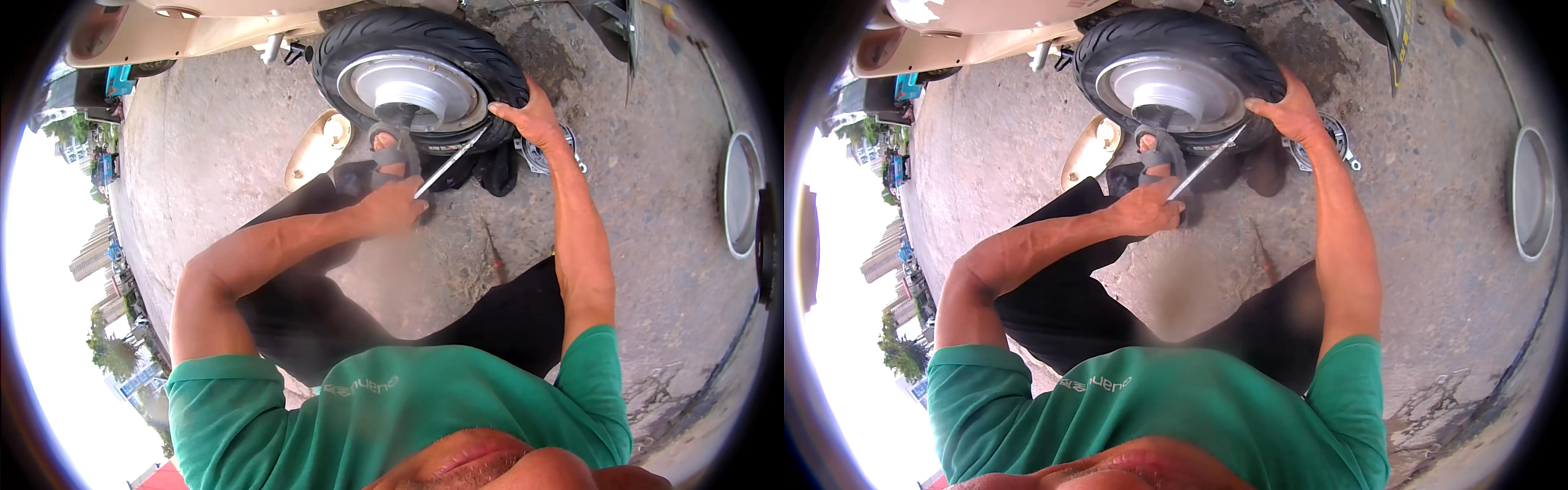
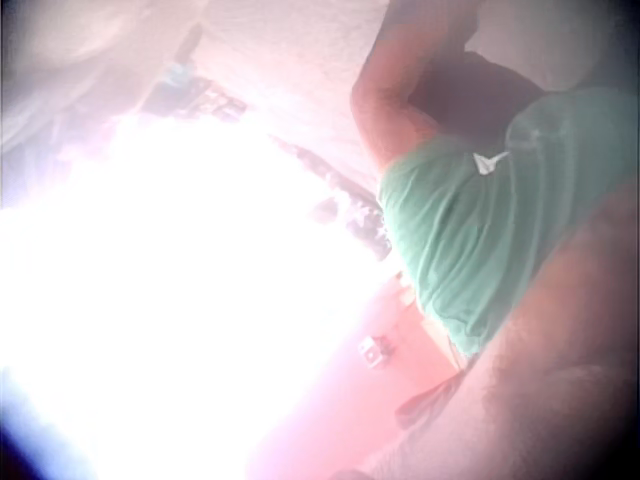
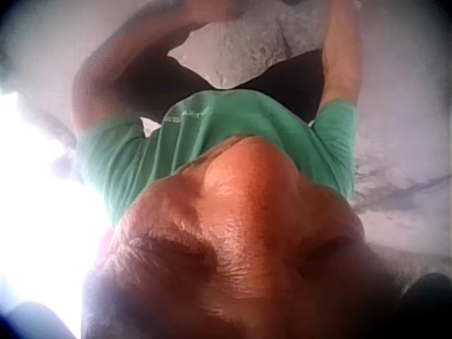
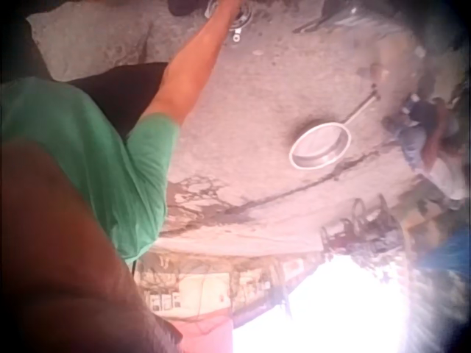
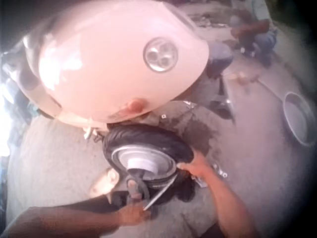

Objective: The person prying a tire off an electric bike motor hub using a screwdriver and a metal tire lever, and then pushing the tire back onto the rim by hand.

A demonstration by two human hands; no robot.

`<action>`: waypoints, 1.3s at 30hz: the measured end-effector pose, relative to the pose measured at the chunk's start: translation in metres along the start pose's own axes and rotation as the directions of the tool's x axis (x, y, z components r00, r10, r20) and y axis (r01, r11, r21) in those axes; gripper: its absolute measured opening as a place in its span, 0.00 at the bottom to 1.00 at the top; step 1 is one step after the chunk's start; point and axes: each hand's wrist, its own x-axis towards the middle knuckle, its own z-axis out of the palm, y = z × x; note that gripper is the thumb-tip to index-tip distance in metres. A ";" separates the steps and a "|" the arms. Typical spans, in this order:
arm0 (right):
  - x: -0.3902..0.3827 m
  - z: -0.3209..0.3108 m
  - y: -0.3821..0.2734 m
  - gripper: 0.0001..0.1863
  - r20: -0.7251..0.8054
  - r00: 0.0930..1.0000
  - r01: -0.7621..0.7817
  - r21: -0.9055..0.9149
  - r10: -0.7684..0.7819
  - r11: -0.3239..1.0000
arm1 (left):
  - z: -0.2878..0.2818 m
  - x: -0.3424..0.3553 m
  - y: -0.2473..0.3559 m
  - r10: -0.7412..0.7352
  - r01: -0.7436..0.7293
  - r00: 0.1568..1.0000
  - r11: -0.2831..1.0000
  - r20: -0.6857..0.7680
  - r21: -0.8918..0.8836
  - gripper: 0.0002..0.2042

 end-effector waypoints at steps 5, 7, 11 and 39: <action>0.001 -0.004 0.009 0.39 -0.003 1.000 0.011 -0.022 -0.011 1.000 | -0.089 -0.035 0.026 -0.071 0.067 0.997 0.991 0.028 0.115 0.25; 0.000 0.000 0.001 0.39 -0.008 1.000 -0.017 -0.051 0.017 0.999 | -0.100 -0.040 0.029 -0.106 0.110 0.994 0.975 -0.031 0.193 0.25; 0.001 0.000 -0.002 0.39 0.004 0.999 -0.036 -0.064 0.036 0.997 | -0.121 -0.024 0.018 0.147 -0.113 0.988 0.905 -0.050 0.410 0.19; 0.003 -0.002 0.009 0.44 -0.024 0.998 -0.061 -0.043 0.060 0.997 | -0.156 0.056 0.091 0.004 -0.134 0.976 0.797 0.217 0.588 0.15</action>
